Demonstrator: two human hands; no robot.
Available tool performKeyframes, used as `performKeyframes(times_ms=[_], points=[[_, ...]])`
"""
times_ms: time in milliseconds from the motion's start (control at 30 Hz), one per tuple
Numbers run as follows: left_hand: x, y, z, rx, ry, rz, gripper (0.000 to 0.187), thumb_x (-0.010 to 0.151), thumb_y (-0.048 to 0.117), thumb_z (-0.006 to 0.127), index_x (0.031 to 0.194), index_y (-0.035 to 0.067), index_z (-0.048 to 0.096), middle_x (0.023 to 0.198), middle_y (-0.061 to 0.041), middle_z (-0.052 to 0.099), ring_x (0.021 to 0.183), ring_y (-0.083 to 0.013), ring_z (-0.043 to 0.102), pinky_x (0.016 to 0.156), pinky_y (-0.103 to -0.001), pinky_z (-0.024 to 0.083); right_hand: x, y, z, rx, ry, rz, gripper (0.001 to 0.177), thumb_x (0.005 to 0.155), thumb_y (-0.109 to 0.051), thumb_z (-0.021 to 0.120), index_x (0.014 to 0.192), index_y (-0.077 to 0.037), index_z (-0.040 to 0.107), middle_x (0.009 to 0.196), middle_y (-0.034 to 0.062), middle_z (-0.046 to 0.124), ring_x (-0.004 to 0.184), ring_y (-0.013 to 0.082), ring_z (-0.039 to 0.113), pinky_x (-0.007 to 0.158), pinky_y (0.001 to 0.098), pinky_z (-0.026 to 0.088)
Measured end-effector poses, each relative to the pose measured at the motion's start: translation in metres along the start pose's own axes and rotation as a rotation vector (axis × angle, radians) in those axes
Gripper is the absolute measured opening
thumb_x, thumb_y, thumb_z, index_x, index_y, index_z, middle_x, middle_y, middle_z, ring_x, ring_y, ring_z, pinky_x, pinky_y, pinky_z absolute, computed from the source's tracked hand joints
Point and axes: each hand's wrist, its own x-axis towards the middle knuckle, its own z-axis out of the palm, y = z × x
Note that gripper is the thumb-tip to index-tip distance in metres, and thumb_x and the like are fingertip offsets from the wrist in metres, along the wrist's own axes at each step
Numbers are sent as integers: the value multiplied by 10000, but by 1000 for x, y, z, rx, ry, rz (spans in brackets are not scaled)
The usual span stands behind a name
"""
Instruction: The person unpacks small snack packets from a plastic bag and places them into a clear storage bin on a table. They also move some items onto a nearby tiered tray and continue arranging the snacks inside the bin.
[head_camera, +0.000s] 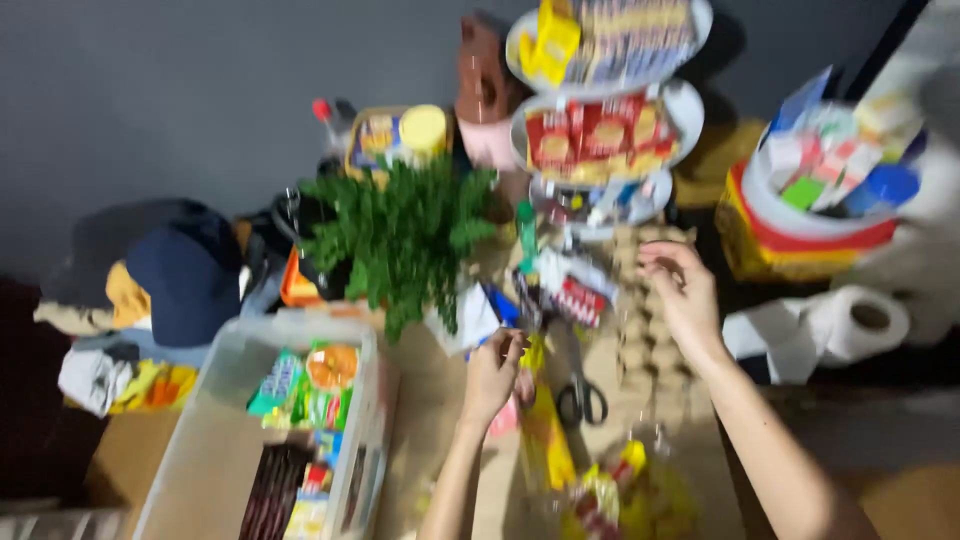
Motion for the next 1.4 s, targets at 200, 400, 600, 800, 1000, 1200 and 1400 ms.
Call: performKeyframes(times_ms=[200,400,600,800,1000,1200,1400], points=[[-70,-4,-15,331,-47,-286,308,993,326,591,1173,100,698,1066,-136,764,890,-313,761,785,-433,581,-93,46,11,-116,-196,126,210,985,27,596,1188,8,645,1154,73,702,1048,140,675,919,272,537],[-116,-60,33,598,153,-49,659,874,483,717,1330,26,586,1313,-319,530,1105,-519,568,864,-547,525,-167,136,51,-494,-396,263,268,943,-164,694,1192,-65,684,1129,86,767,984,192,757,866,340,611],[-129,-116,22,619,174,-144,506,956,363,630,1338,42,547,1294,-231,581,1121,-460,585,919,-525,510,-180,61,145,-1059,-551,430,1019,753,-534,864,1506,-91,340,1321,200,601,1164,360,640,943,470,552],[-109,-96,-15,451,205,-110,379,1002,272,595,1332,85,589,1217,-230,632,1080,-448,610,912,-520,521,-191,180,147,-862,-338,307,1193,627,-298,921,1578,-88,232,1455,241,496,1270,413,565,1040,478,493],[-61,-2,-33,56,23,-292,904,812,555,710,1485,59,369,919,-215,730,809,-392,745,751,-486,584,-192,51,158,-707,-168,121,1263,561,-194,967,1577,-46,232,1426,247,489,1299,412,516,1076,466,441],[-10,-58,-8,221,-6,-104,605,843,553,770,1070,-6,726,835,-182,748,759,-309,734,712,-428,573,-180,89,142,-508,-167,37,1116,713,-248,914,1586,-46,249,1444,227,460,1346,354,491,1097,435,455],[-7,-43,-35,27,-173,125,346,863,337,846,901,6,749,688,-94,682,613,-164,552,602,-351,504,-151,71,125,-74,-257,8,571,1000,-184,676,1481,-21,415,1444,135,540,1341,208,510,1076,372,460]])
